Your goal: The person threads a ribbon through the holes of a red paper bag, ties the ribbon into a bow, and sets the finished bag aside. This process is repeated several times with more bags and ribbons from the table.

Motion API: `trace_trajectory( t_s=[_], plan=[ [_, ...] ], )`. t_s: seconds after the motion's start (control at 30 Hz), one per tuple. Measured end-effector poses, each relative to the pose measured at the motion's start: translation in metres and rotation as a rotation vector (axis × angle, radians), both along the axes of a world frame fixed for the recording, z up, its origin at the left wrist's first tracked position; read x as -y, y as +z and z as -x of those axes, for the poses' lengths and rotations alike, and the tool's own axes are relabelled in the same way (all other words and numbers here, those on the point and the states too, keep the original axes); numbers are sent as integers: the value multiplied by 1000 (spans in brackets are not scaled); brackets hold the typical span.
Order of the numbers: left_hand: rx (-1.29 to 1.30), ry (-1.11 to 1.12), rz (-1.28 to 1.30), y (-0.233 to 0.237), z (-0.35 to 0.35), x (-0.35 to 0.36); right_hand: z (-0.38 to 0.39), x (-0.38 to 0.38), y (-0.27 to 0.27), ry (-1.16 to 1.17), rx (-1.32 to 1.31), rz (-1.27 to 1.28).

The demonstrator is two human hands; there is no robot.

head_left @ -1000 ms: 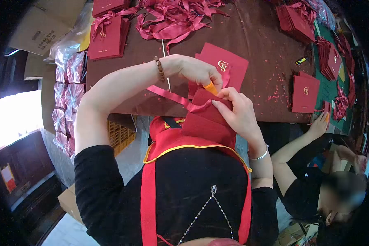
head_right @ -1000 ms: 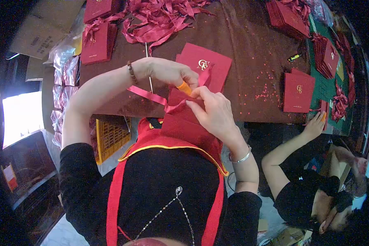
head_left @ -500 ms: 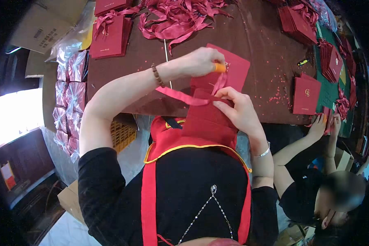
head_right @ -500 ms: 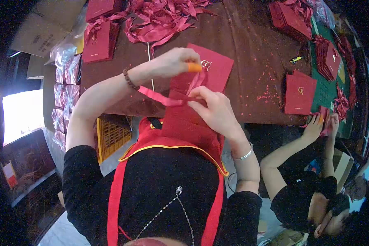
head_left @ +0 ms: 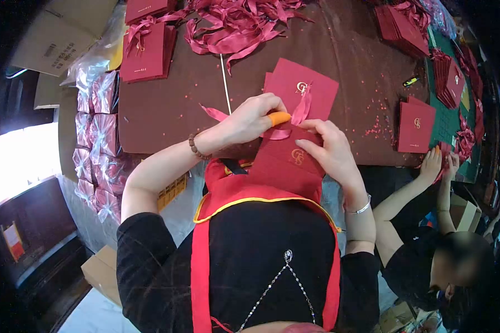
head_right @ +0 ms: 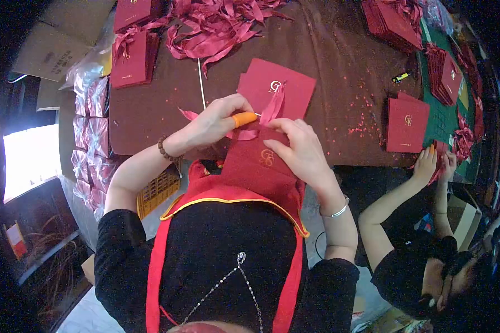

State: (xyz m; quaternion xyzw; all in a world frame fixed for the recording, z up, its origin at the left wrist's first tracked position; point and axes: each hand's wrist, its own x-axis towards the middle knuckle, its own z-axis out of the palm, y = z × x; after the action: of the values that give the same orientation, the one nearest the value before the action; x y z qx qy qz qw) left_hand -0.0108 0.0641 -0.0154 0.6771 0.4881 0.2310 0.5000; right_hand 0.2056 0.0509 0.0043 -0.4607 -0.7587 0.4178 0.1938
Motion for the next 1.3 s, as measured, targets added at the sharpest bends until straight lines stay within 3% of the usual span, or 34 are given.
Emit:
trace_trajectory(
  t_s=[0.03,0.1,0.17,0.23,0.37,0.43,0.5,0.57,0.6,0.67,0.77,0.83,0.9,0.97,1.0,1.17,1.2,1.23,1.3],
  plan=[
    [36,12,-21,-2,1,1,-3,1,1,24,52,-128],
    [41,16,-48,-3,3,1,-10,2,3,-21,55,-29],
    [26,-32,-44,1,4,1,-22,5,-4,-19,120,-203],
    [4,-29,-51,-2,5,1,-29,11,-4,-67,138,-164],
    [51,-44,-63,-4,6,0,-42,22,1,-138,76,-57],
    [60,-86,-137,-9,5,0,-46,25,7,-158,32,195],
    [49,-86,-126,-8,4,1,-51,28,-4,-126,31,82],
    [71,-35,-86,-11,3,2,-56,29,-10,-262,-180,566],
    [87,-57,-15,-13,6,2,-51,28,-3,-279,-201,652],
    [123,-57,12,-6,9,11,-49,30,-8,-307,-269,635],
    [-115,-223,152,21,38,14,-50,30,-16,-320,-343,608],
    [-209,-307,102,28,65,14,-50,29,-14,-348,-348,620],
    [-147,-267,118,37,89,20,-51,28,-15,-348,-347,614],
    [-265,-202,163,49,113,24,-50,26,-16,-346,-345,608],
    [-234,-154,131,52,126,26,-49,24,-17,-353,-352,593],
    [396,308,263,42,162,49,-44,14,-27,-320,-348,573],
    [621,186,280,35,170,47,-42,13,-27,-307,-338,567],
    [622,176,285,29,169,47,-41,12,-27,-318,-338,566],
    [1063,116,256,29,150,48,-39,10,-27,-304,-270,556]
  ],
)
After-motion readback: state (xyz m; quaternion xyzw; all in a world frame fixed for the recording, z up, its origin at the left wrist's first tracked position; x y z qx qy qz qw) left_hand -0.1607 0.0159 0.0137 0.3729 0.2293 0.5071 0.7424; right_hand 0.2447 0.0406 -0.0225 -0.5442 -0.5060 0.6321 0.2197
